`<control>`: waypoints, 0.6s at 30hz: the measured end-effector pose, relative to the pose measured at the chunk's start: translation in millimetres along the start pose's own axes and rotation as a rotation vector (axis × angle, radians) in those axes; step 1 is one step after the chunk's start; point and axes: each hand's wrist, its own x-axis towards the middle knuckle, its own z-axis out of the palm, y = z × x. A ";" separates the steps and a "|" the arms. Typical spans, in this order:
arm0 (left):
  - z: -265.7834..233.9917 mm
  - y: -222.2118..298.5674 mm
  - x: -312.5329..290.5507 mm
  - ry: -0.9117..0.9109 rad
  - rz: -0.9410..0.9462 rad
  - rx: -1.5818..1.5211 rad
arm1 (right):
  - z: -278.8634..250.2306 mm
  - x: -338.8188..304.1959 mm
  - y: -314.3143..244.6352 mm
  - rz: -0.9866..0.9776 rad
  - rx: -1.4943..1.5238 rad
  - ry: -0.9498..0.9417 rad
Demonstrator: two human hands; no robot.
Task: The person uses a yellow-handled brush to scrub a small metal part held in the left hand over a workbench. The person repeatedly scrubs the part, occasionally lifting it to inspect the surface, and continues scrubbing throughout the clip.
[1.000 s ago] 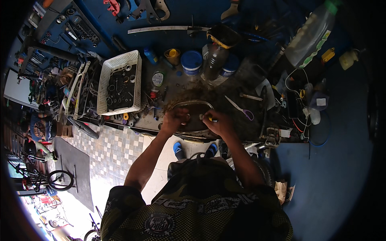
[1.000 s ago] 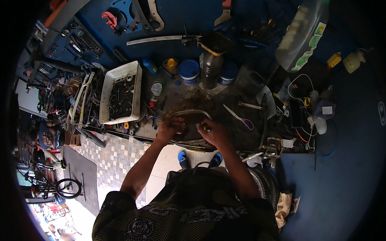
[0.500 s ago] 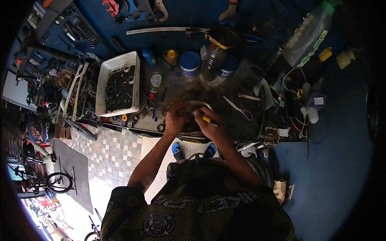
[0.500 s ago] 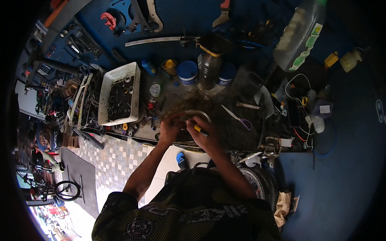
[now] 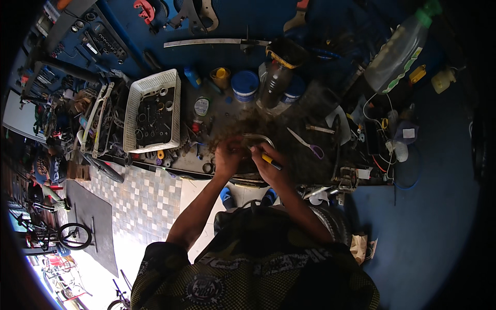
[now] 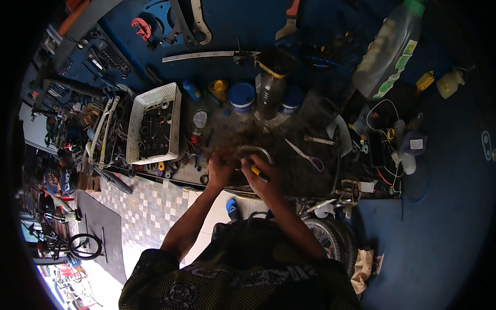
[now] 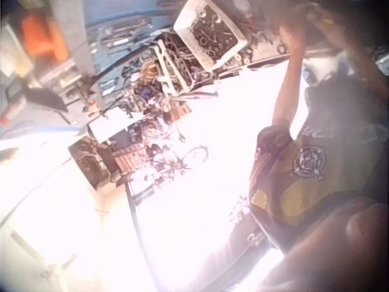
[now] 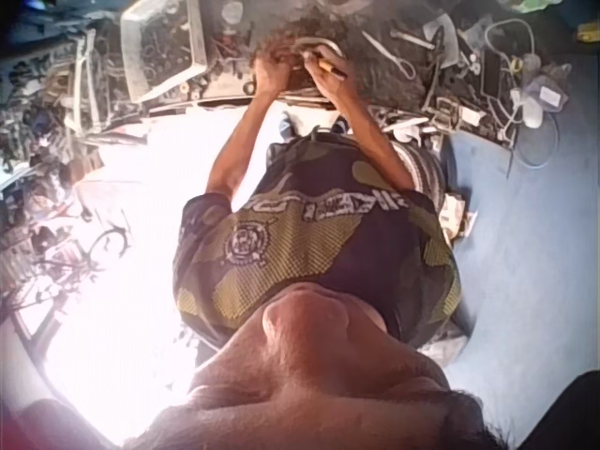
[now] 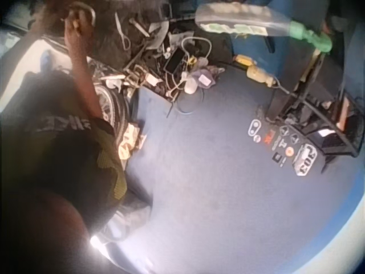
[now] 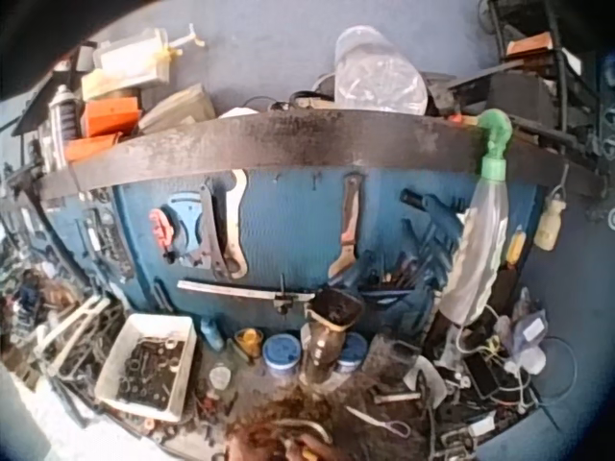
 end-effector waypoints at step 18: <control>-7.5 -30.1 11.7 -0.088 -0.401 -0.532 | -50.0 1.5 36.0 -0.146 -0.430 -0.120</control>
